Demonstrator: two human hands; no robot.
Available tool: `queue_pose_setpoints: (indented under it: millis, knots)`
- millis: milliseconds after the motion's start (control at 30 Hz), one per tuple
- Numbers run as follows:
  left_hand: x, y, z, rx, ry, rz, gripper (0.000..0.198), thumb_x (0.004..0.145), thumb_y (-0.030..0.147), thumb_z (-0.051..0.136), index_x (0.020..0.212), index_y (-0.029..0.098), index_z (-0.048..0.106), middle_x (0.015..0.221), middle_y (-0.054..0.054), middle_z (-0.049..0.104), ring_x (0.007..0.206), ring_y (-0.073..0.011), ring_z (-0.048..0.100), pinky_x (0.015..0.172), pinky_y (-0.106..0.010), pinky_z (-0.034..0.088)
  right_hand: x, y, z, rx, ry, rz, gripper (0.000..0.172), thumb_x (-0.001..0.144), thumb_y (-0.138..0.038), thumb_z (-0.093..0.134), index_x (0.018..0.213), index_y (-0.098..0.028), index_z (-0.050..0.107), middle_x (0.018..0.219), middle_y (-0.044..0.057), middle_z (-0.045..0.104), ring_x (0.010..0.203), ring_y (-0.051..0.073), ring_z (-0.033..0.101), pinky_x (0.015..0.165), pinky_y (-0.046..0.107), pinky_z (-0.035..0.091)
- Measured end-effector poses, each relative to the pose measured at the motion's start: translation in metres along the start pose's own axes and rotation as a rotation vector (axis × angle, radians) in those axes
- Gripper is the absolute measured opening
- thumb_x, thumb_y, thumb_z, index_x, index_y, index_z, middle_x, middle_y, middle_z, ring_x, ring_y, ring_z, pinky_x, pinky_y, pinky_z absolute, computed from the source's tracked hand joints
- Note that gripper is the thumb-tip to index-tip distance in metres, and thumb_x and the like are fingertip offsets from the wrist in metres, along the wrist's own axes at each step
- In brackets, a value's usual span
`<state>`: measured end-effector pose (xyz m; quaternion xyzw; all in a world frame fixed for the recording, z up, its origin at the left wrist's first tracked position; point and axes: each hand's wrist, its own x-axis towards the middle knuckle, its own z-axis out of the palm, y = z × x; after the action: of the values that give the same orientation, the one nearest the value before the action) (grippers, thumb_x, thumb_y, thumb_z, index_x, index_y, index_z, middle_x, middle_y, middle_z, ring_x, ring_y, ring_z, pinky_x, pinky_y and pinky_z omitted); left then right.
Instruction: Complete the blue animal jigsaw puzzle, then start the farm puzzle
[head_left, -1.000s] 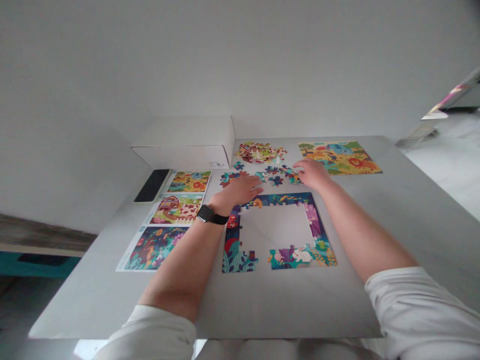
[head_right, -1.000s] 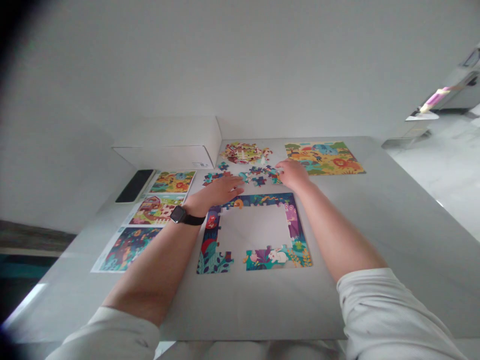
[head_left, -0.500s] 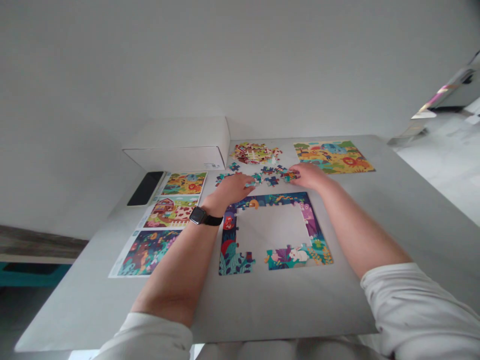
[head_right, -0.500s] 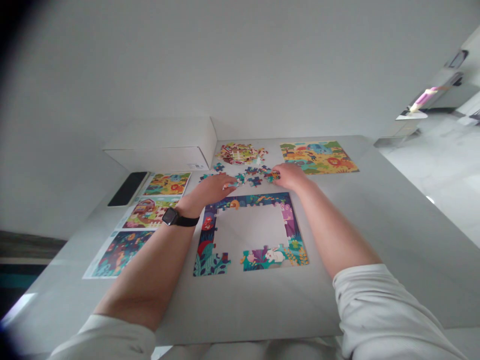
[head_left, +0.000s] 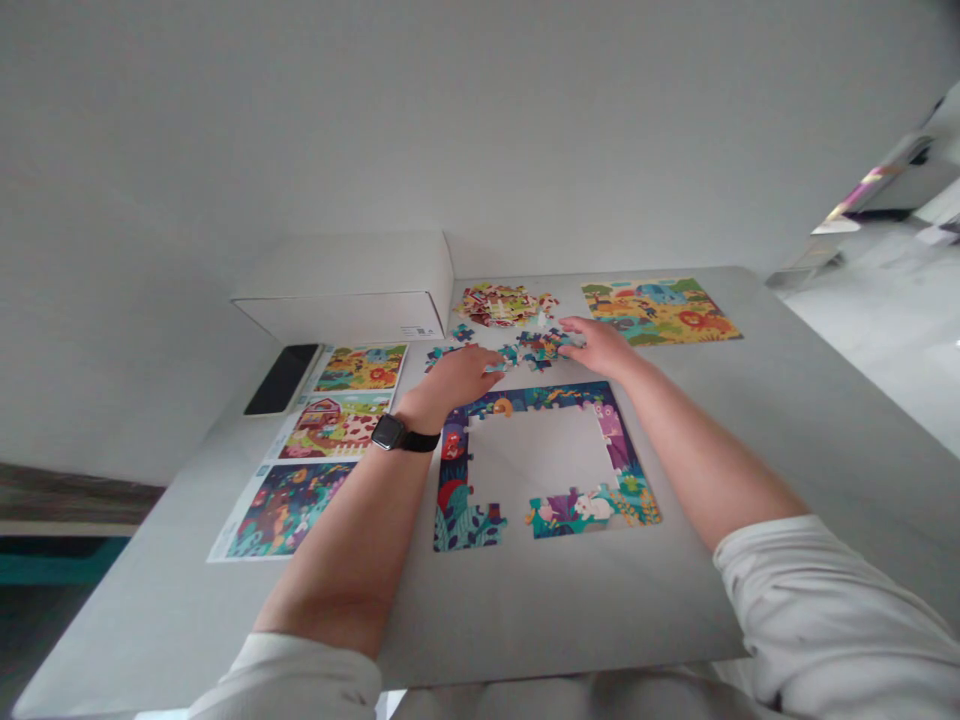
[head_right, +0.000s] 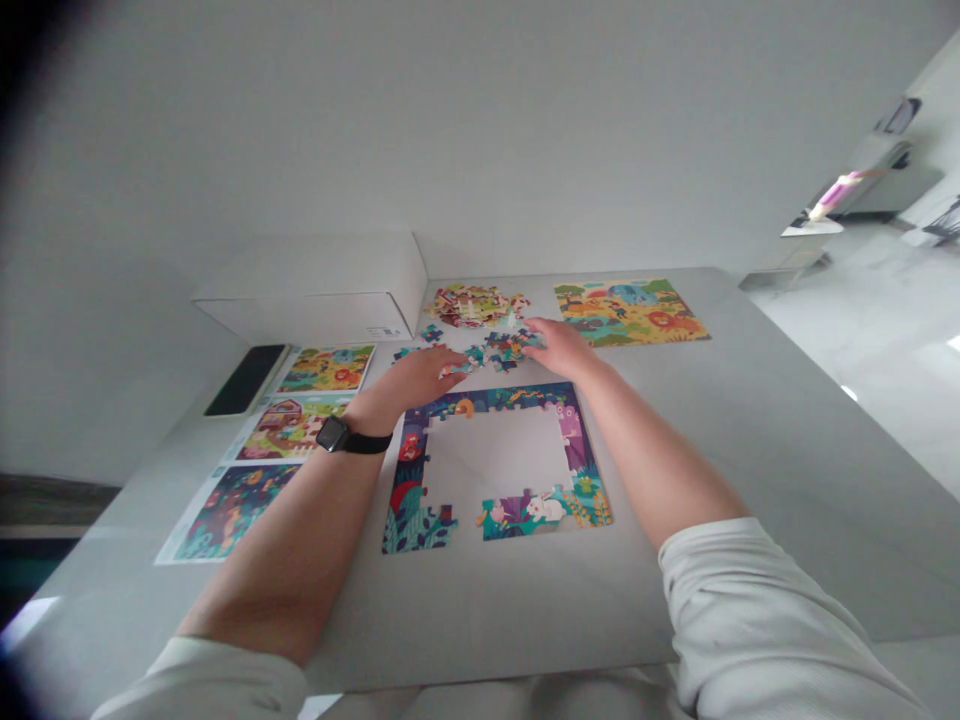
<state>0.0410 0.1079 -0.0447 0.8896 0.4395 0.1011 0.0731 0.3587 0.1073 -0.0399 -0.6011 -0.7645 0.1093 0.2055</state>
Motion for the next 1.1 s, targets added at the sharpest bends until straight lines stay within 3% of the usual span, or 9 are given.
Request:
queue_pose_setpoints:
  millis: [100,267,400,533,600,700,900,1100]
  knots:
    - [0.000,0.000,0.000,-0.014,0.002,0.015,0.036,0.104,0.042,0.058,0.130,0.030,0.079,0.137,-0.006,0.079,0.133,-0.0296,0.070,0.119,-0.043,0.053,-0.002,0.001,0.000,-0.151,-0.040,0.021,0.062,0.090,-0.031,0.085,0.149,-0.024,0.067,0.136,0.015,0.079,0.126,0.034,0.074,0.110,0.048,0.057]
    - [-0.001,0.002,-0.004,-0.002,0.002,0.002,0.034,0.104,0.041,0.058,0.128,0.030,0.080,0.134,-0.006,0.080,0.129,-0.0300,0.072,0.113,-0.042,0.056,-0.002,0.008,-0.004,-0.235,-0.067,0.047,0.047,0.091,-0.032,0.083,0.136,-0.024,0.075,0.126,0.012,0.082,0.121,0.034,0.075,0.106,0.047,0.057]
    - [-0.003,0.007,-0.011,0.026,0.010,-0.060,0.038,0.105,0.042,0.056,0.130,0.026,0.080,0.127,-0.011,0.081,0.118,-0.0329,0.076,0.101,-0.042,0.060,0.001,0.009,-0.005,-0.058,0.056,0.089,0.049,0.093,-0.031,0.081,0.140,-0.022,0.072,0.131,0.013,0.081,0.125,0.032,0.075,0.110,0.048,0.056]
    - [-0.003,0.008,-0.012,0.028,0.049,-0.087,0.037,0.105,0.041,0.055,0.127,0.027,0.081,0.124,-0.009,0.083,0.114,-0.0320,0.077,0.097,-0.040,0.060,0.007,0.009,-0.009,0.258,0.075,0.037,0.047,0.101,-0.027,0.069,0.147,-0.023,0.066,0.146,0.013,0.075,0.133,0.024,0.072,0.115,0.043,0.055]
    - [-0.003,0.008,-0.010,0.018,0.064,-0.081,0.036,0.105,0.040,0.056,0.126,0.028,0.082,0.126,-0.009,0.082,0.113,-0.0315,0.077,0.098,-0.040,0.060,0.008,0.010,-0.012,0.284,0.097,0.054,0.042,0.104,-0.024,0.063,0.145,-0.021,0.067,0.146,0.014,0.074,0.132,0.023,0.072,0.114,0.043,0.055]
    - [-0.003,0.007,-0.008,0.017,0.071,-0.063,0.036,0.106,0.040,0.055,0.126,0.027,0.082,0.129,-0.008,0.082,0.117,-0.0313,0.076,0.101,-0.041,0.059,0.006,0.009,-0.012,0.144,0.098,0.064,0.040,0.100,-0.024,0.069,0.140,-0.020,0.072,0.138,0.014,0.078,0.127,0.026,0.074,0.114,0.045,0.054]
    - [-0.003,0.012,-0.010,0.037,0.017,-0.030,0.038,0.107,0.038,0.053,0.132,0.025,0.079,0.135,-0.010,0.079,0.126,-0.0307,0.073,0.110,-0.041,0.056,-0.004,-0.013,0.012,-0.150,-0.056,-0.086,0.051,0.095,-0.033,0.079,0.144,-0.023,0.071,0.142,0.013,0.076,0.134,0.033,0.068,0.117,0.049,0.051]
    - [-0.005,0.017,-0.018,0.099,-0.019,-0.061,0.040,0.108,0.037,0.050,0.135,0.025,0.077,0.138,-0.009,0.078,0.125,-0.0288,0.073,0.105,-0.037,0.056,-0.003,-0.010,0.016,-0.166,0.030,-0.035,0.048,0.095,-0.031,0.074,0.142,-0.022,0.071,0.131,0.015,0.078,0.124,0.035,0.070,0.111,0.050,0.053]
